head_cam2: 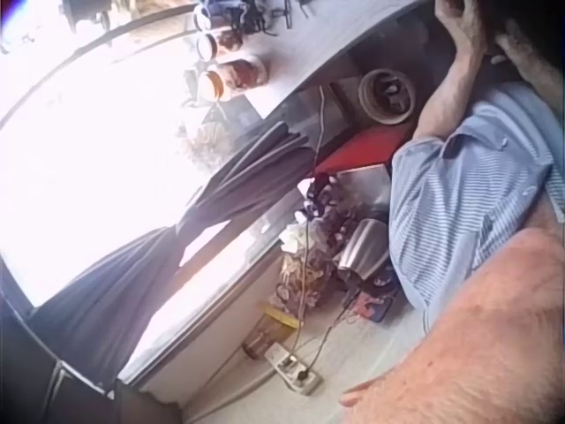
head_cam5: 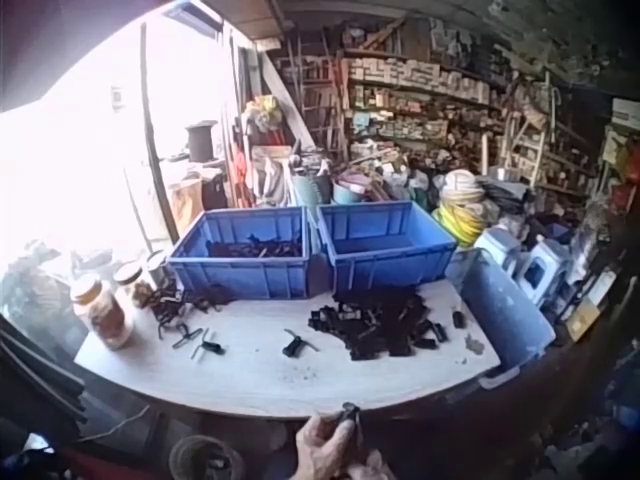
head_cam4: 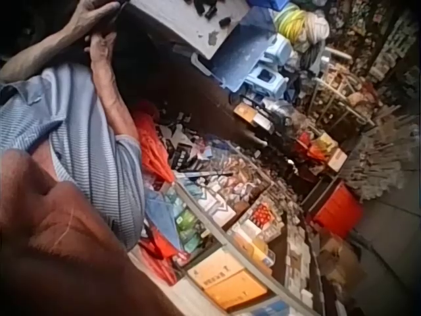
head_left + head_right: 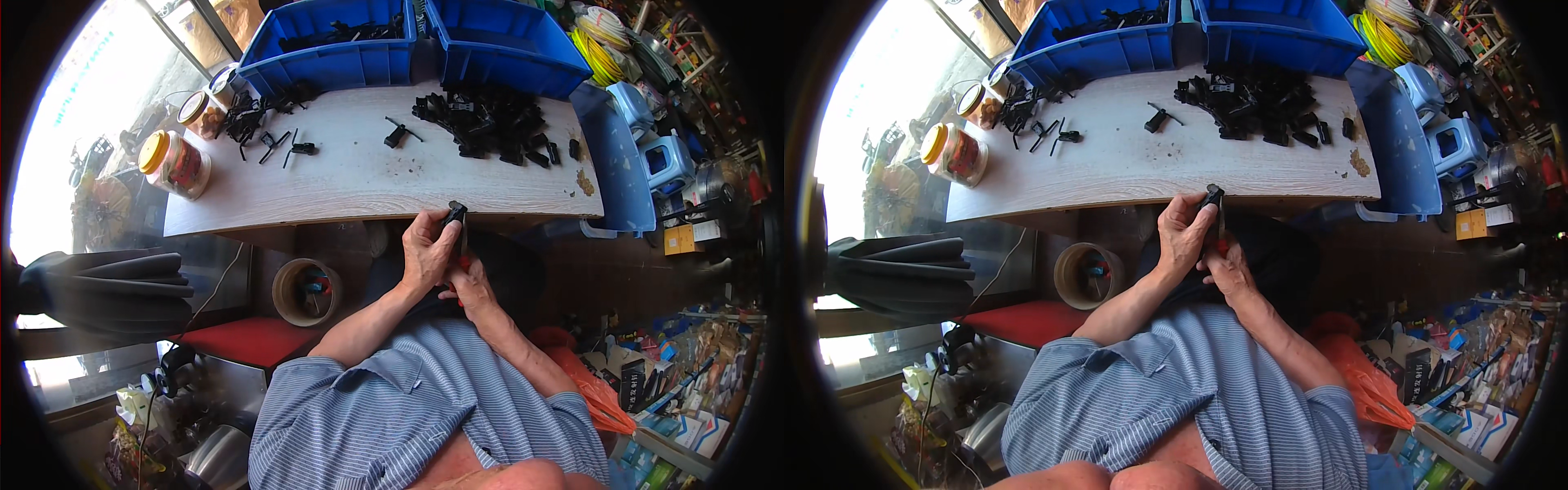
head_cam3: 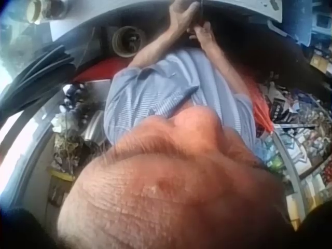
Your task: Assembling small plastic components using a hand tool at a workstation.
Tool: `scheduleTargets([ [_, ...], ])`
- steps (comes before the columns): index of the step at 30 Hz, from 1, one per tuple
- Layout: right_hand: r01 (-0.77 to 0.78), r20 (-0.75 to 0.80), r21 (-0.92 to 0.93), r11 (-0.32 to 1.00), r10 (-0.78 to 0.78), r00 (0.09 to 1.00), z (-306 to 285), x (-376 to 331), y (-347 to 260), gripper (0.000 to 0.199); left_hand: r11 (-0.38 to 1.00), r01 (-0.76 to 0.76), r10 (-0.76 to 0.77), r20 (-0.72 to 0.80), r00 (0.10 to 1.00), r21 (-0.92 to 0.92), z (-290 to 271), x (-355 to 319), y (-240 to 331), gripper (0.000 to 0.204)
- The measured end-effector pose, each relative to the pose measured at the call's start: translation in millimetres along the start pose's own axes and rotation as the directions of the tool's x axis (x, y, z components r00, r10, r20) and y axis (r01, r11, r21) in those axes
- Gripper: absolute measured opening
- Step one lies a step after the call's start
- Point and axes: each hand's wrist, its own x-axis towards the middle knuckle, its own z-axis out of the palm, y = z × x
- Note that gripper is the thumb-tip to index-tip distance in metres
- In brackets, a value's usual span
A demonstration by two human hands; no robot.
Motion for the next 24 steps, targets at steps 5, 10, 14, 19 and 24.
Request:
scheduleTargets([
  [5, 0.019, -0.028, -0.005, 1.000, -0.020, 0.999, 1, -1, 0, 0.034, 1.000, -0.021, 0.021, -0.006, 1.000, 0.012, 0, -1, -1, 0.020],
  [10, -0.053, -0.022, 0.033, 0.998, 0.054, 0.998, -2, 0, 3, 0.035, 0.995, -0.036, 0.034, 0.019, 0.999, 0.096, 2, -4, 3, 0.020],
  [14, -0.052, 0.011, 0.046, 0.998, 0.052, 0.999, -6, 3, 7, 0.037, 0.975, -0.060, 0.051, 0.049, 0.998, 0.214, 1, -3, -1, 0.021],
  [19, -0.011, -0.014, 0.159, 0.987, 0.013, 1.000, -8, 4, -2, 0.035, 0.934, -0.134, 0.098, 0.124, 0.987, 0.332, 11, 9, 15, 0.020],
  [24, 0.020, -0.130, 0.259, 0.966, 0.014, 0.991, -17, 10, -7, 0.029, 0.854, -0.326, 0.252, 0.226, 0.941, 0.406, 38, 54, 39, 0.019],
])
